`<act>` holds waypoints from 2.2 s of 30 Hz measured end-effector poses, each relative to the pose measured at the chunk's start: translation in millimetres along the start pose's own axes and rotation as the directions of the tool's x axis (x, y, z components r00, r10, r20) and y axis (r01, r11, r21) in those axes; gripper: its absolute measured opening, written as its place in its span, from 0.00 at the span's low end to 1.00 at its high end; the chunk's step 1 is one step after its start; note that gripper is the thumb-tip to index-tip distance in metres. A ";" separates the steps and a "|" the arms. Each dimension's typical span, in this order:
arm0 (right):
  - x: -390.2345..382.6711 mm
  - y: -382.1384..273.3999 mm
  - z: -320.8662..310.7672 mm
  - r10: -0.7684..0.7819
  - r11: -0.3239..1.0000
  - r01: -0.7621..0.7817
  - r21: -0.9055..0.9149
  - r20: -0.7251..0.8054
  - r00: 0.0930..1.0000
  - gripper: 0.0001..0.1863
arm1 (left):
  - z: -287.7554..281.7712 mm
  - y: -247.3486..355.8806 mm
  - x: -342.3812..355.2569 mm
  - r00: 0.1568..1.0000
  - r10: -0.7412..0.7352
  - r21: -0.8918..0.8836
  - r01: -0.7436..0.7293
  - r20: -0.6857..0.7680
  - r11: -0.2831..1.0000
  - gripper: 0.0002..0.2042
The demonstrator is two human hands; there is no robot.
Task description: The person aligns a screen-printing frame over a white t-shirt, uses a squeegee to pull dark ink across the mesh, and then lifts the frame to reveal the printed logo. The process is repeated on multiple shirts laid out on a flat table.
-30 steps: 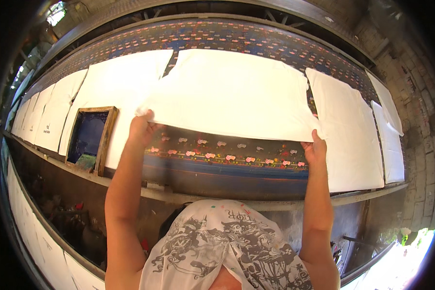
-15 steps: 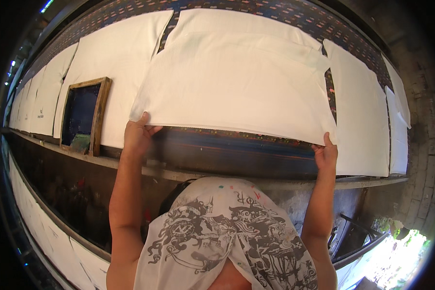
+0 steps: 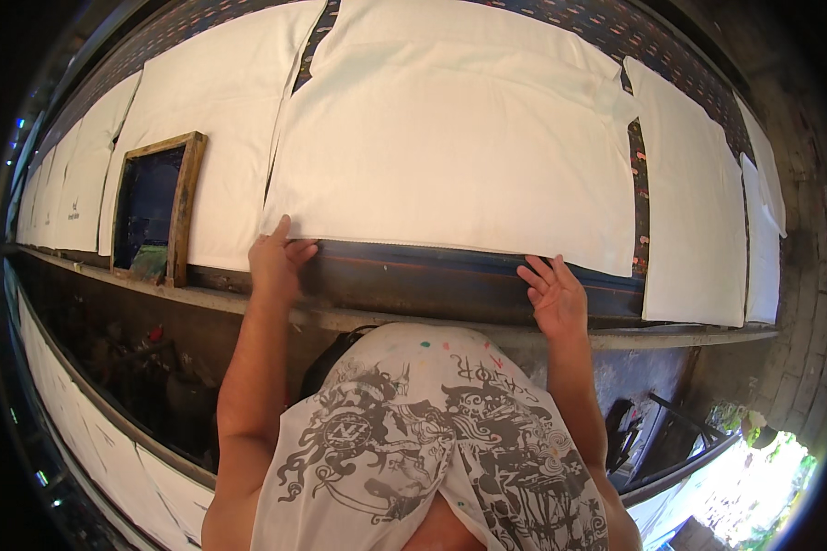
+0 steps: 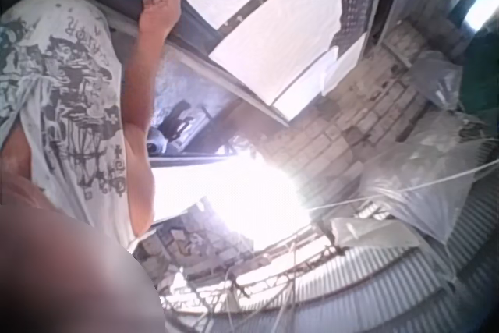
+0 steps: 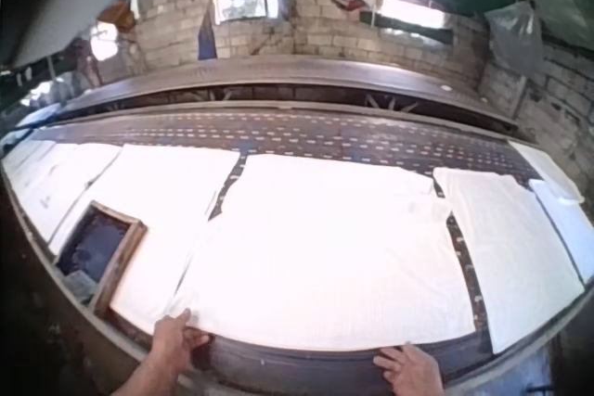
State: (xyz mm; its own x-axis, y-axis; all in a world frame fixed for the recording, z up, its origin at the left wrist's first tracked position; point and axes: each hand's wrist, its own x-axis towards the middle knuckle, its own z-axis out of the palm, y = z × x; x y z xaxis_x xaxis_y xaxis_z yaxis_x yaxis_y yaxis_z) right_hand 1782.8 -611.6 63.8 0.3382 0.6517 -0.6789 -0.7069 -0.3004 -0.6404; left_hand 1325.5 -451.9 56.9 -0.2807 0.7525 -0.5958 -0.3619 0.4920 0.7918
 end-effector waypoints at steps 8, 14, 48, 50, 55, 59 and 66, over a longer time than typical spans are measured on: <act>16.6 -25.4 11.5 0.068 0.765 -0.113 -0.634 -0.095 0.993 0.23 | -23.1 18.1 22.1 0.979 0.205 0.310 -0.196 0.004 0.930 0.24; -11.0 4.9 37.9 -0.435 -0.495 0.677 -0.545 0.830 0.350 0.06 | -46.2 4.3 36.0 0.871 0.431 0.551 -0.484 0.234 0.680 0.27; 24.7 5.7 91.2 -0.026 -0.702 0.706 -0.094 0.994 0.106 0.06 | -77.6 8.7 47.3 0.782 0.423 0.577 -0.624 0.458 0.528 0.19; 25.8 3.5 81.0 -0.055 -0.739 0.662 -0.123 0.991 0.122 0.07 | -53.4 12.8 33.8 0.928 0.305 0.291 -0.358 0.214 0.887 0.21; 40.3 13.8 70.9 -0.086 -0.805 0.573 -0.154 0.986 0.145 0.10 | -22.9 2.1 21.8 0.994 0.053 -0.010 -0.053 0.097 0.999 0.16; 38.2 3.0 71.7 -0.134 -0.722 0.661 -0.205 0.978 0.158 0.09 | -20.6 14.0 21.6 0.969 0.200 0.063 -0.211 0.149 0.976 0.16; 2.2 -13.4 61.9 -0.148 -0.665 0.733 -0.142 0.987 0.058 0.10 | -32.7 46.8 -15.4 0.926 0.287 0.215 -0.340 0.244 0.916 0.18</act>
State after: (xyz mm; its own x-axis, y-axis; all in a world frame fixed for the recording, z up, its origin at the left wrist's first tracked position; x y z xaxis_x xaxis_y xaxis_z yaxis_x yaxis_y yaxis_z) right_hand 1754.5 -563.0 93.1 -0.4895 0.7698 0.4096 0.8064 0.5784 -0.1233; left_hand 1283.8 -454.8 98.8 -0.1470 0.9450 -0.2921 -0.0451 0.2886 0.9564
